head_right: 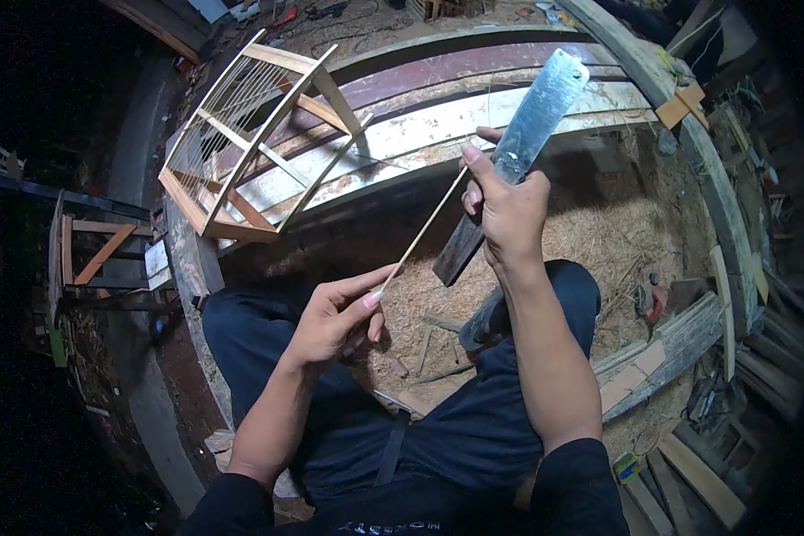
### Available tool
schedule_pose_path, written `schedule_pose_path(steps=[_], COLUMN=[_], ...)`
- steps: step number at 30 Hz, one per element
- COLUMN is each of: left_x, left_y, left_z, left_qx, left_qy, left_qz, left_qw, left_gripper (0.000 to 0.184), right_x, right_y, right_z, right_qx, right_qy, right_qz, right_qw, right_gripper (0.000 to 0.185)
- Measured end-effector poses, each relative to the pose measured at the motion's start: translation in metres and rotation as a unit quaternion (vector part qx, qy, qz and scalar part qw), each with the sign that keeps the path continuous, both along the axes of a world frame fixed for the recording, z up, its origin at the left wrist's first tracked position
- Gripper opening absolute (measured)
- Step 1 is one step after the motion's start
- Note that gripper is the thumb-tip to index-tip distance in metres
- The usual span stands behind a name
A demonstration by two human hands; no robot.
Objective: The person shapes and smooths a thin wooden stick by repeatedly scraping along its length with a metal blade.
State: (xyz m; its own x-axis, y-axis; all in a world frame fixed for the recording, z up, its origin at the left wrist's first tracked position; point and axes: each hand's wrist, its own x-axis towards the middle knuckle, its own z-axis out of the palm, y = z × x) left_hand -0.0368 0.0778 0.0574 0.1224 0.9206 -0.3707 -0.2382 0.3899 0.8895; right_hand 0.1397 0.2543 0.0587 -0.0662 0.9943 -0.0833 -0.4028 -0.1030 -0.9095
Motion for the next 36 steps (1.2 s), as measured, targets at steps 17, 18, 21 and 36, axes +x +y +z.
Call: schedule_pose_path(steps=[17, 18, 21, 36], left_x=[-0.001, 0.0, -0.004, 0.005], left_y=[-0.004, -0.003, -0.005, -0.008], left_z=[0.005, 0.007, -0.003, -0.001], left_qx=[0.032, 0.036, 0.032, 0.042], left_qy=[-0.047, -0.047, -0.065, -0.146], left_qz=[0.089, 0.106, 0.158, 0.211], left_qw=[0.994, 0.993, 0.985, 0.966], left_gripper=[0.05, 0.052, 0.043, 0.011], right_x=[-0.009, -0.013, -0.022, -0.02], right_y=[-0.041, -0.049, -0.075, -0.094], right_z=[-0.017, -0.013, -0.016, -0.019], right_qx=[0.305, 0.321, 0.382, 0.388], right_qy=[-0.292, -0.302, -0.303, -0.362], right_qz=[0.12, 0.128, 0.154, 0.131], right_qw=[0.898, 0.888, 0.86, 0.837], right_gripper=[0.039, 0.044, 0.051, 0.053])
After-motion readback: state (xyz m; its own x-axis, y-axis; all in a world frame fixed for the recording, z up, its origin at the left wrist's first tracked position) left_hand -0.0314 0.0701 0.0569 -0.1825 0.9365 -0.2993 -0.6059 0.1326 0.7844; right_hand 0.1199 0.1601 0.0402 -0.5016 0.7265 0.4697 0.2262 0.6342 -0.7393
